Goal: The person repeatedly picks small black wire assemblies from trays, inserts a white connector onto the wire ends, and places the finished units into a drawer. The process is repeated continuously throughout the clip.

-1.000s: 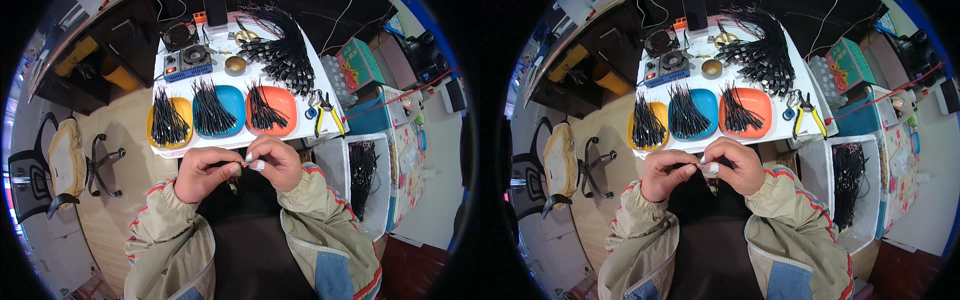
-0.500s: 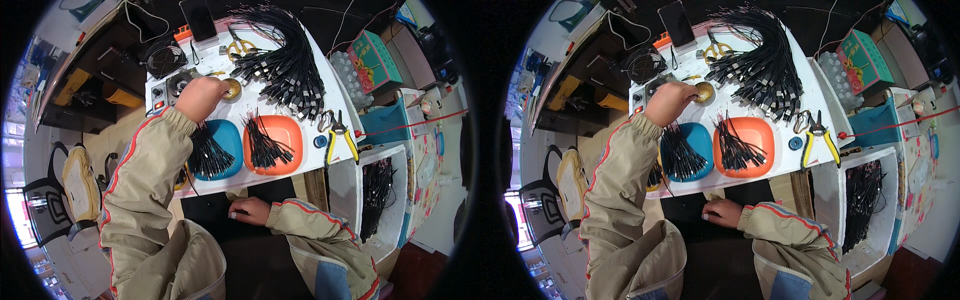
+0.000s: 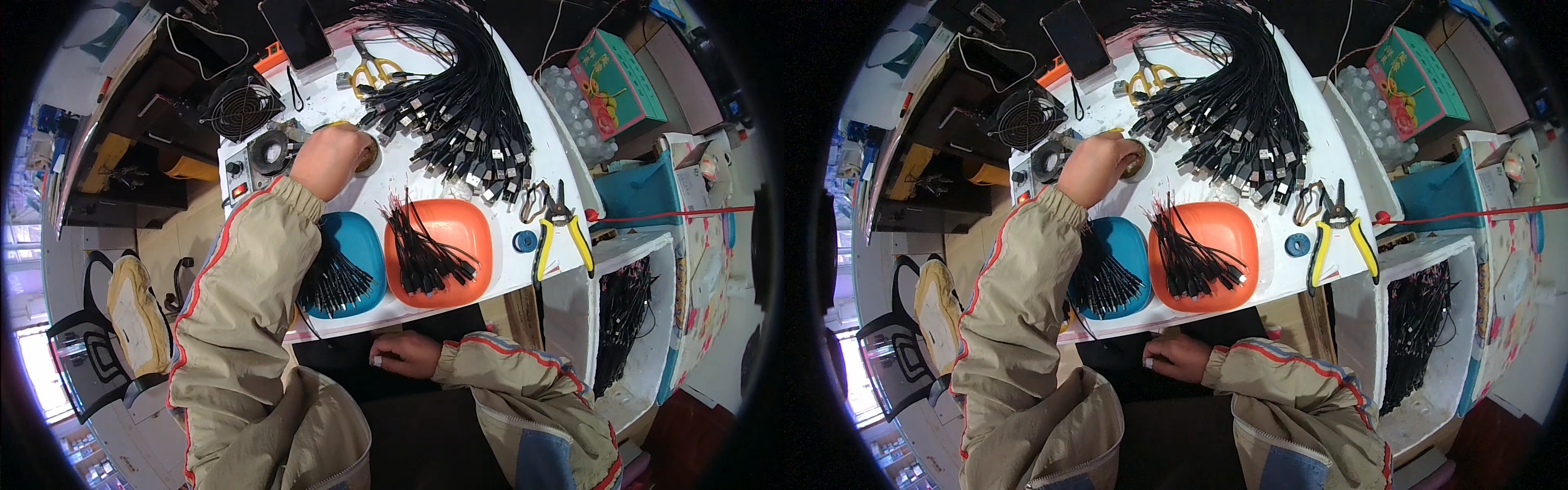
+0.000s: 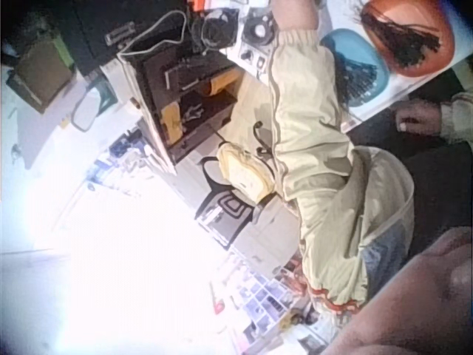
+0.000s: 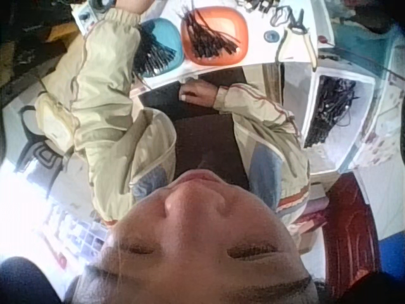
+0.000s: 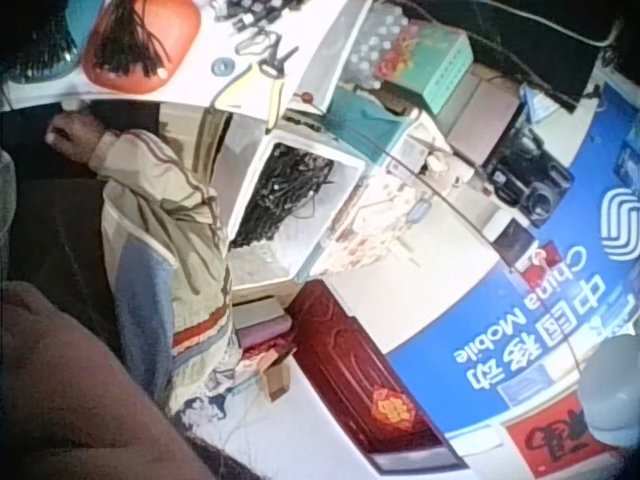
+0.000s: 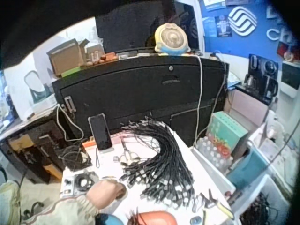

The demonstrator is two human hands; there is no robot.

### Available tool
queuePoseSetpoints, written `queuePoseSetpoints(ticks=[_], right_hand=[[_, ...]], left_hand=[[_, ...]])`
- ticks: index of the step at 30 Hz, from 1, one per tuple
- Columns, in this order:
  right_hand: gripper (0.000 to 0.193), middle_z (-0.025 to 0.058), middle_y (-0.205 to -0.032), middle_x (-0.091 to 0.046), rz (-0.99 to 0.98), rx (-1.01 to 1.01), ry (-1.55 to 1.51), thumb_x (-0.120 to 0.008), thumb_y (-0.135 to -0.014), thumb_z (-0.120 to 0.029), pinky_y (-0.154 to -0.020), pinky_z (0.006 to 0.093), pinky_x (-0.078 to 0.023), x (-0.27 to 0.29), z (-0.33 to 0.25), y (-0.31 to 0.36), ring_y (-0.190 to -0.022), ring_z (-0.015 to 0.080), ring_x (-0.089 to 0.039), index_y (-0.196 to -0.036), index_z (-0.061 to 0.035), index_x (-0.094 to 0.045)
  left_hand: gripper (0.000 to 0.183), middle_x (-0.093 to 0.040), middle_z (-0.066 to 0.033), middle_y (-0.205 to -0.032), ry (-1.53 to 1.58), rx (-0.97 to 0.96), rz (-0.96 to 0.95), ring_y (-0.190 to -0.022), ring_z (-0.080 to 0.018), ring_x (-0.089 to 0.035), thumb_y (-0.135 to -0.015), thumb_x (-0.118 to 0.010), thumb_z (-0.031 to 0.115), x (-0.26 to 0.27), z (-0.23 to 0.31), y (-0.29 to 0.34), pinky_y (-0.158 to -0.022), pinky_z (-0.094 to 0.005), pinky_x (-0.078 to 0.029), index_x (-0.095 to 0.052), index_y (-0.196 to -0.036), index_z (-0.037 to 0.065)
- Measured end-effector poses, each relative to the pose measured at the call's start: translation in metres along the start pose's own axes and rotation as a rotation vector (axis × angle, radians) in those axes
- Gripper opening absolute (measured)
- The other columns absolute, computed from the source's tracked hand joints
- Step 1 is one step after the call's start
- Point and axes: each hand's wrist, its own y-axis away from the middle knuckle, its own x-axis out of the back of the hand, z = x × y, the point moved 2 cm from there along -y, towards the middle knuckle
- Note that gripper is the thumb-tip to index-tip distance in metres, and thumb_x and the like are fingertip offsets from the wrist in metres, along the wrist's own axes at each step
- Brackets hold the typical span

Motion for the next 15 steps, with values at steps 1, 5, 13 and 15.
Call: queuePoseSetpoints(ticks=[1, 5, 13, 15], right_hand=[[0.015, 0.0132, -0.082, -0.061, 0.002, 0.01, 0.009, -0.06, -0.089, -0.019, -0.072, 0.0401, -0.046, 0.0, 0.0, 0.001, -0.078, 0.0296, -0.06, -0.093, -0.0046, -0.061], [0.016, 0.0142, -0.085, -0.061, -0.014, -0.1, 0.005, -0.059, -0.089, -0.019, -0.073, 0.0404, -0.046, -0.002, 0.003, 0.003, -0.081, 0.032, -0.06, -0.094, -0.0041, -0.061], [0.016, 0.0156, -0.087, -0.062, 0.009, -0.079, 0.074, -0.058, -0.09, -0.017, -0.074, 0.0412, -0.048, -0.007, 0.005, 0.001, -0.084, 0.0334, -0.061, -0.098, -0.0028, -0.059], [0.016, 0.0157, -0.087, -0.062, -0.007, -0.098, 0.076, -0.058, -0.09, -0.017, -0.075, 0.0412, -0.048, -0.007, 0.005, 0.002, -0.084, 0.0334, -0.061, -0.098, -0.003, -0.059]], left_hand=[[0.012, -0.062, -0.015, -0.081, 0.032, 0.001, 0.036, -0.075, -0.0343, -0.062, -0.08, -0.063, 0.007, 0.003, 0.001, 0.002, -0.067, -0.0415, -0.049, -0.068, -0.09, 0.004], [0.014, -0.062, -0.015, -0.079, 0.203, -0.01, 0.184, -0.071, -0.0315, -0.062, -0.079, -0.065, 0.002, 0.027, 0.002, 0.011, -0.064, -0.0385, -0.049, -0.067, -0.093, 0.001], [0.014, -0.064, -0.017, -0.084, 0.224, -0.006, 0.319, -0.076, -0.0336, -0.062, -0.078, -0.067, 0.001, 0.085, -0.003, 0.058, -0.068, -0.0374, -0.05, -0.066, -0.091, -0.001], [0.014, -0.064, -0.0173, -0.082, 0.233, 0.1, 0.337, -0.074, -0.0334, -0.062, -0.078, -0.067, 0.001, 0.093, -0.013, 0.072, -0.066, -0.0378, -0.049, -0.065, -0.091, 0.0]])
